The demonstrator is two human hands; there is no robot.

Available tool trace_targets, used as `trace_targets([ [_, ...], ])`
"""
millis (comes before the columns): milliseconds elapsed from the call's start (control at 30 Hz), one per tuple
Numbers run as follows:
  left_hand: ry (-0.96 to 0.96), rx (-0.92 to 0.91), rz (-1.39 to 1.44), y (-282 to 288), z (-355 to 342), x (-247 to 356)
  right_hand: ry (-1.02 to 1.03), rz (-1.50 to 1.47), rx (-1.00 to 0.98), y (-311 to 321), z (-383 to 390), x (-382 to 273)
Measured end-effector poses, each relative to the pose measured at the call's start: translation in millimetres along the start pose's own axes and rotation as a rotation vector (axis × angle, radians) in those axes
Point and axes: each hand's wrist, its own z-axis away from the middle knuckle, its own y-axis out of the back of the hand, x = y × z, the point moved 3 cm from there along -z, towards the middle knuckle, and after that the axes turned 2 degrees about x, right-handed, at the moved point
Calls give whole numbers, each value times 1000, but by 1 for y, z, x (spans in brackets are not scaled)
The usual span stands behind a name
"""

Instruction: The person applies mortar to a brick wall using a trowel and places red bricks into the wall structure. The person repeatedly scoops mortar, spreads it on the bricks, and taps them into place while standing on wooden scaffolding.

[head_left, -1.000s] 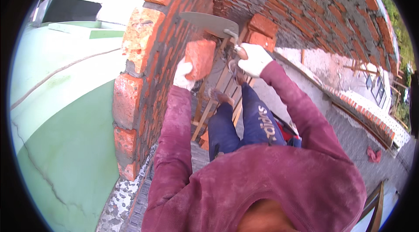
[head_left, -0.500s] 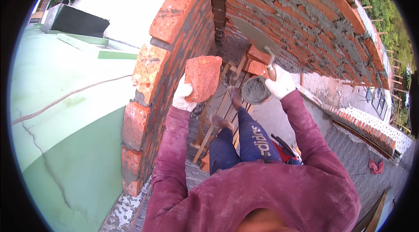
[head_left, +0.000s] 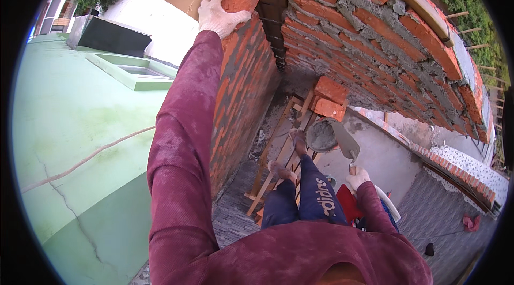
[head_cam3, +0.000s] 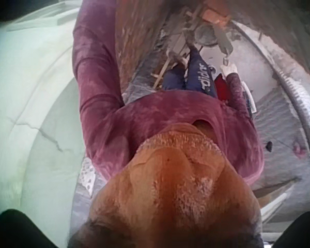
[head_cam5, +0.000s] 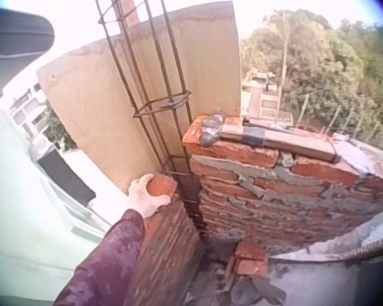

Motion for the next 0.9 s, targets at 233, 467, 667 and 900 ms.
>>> trace_targets([
  [233, 47, -84, -138, -30, -7, -9, -145, 28, -48, 7, -12, 17],
  [467, 66, -95, -247, -33, -13, -5, -58, 59, -69, 4, -22, -11],
  [667, 45, -71, -320, -40, -12, -4, -37, 88, -109, 0, -25, -29],
  [900, 28, -34, -368, -48, -12, -2, 31, 209, -107, -15, -34, -27],
])
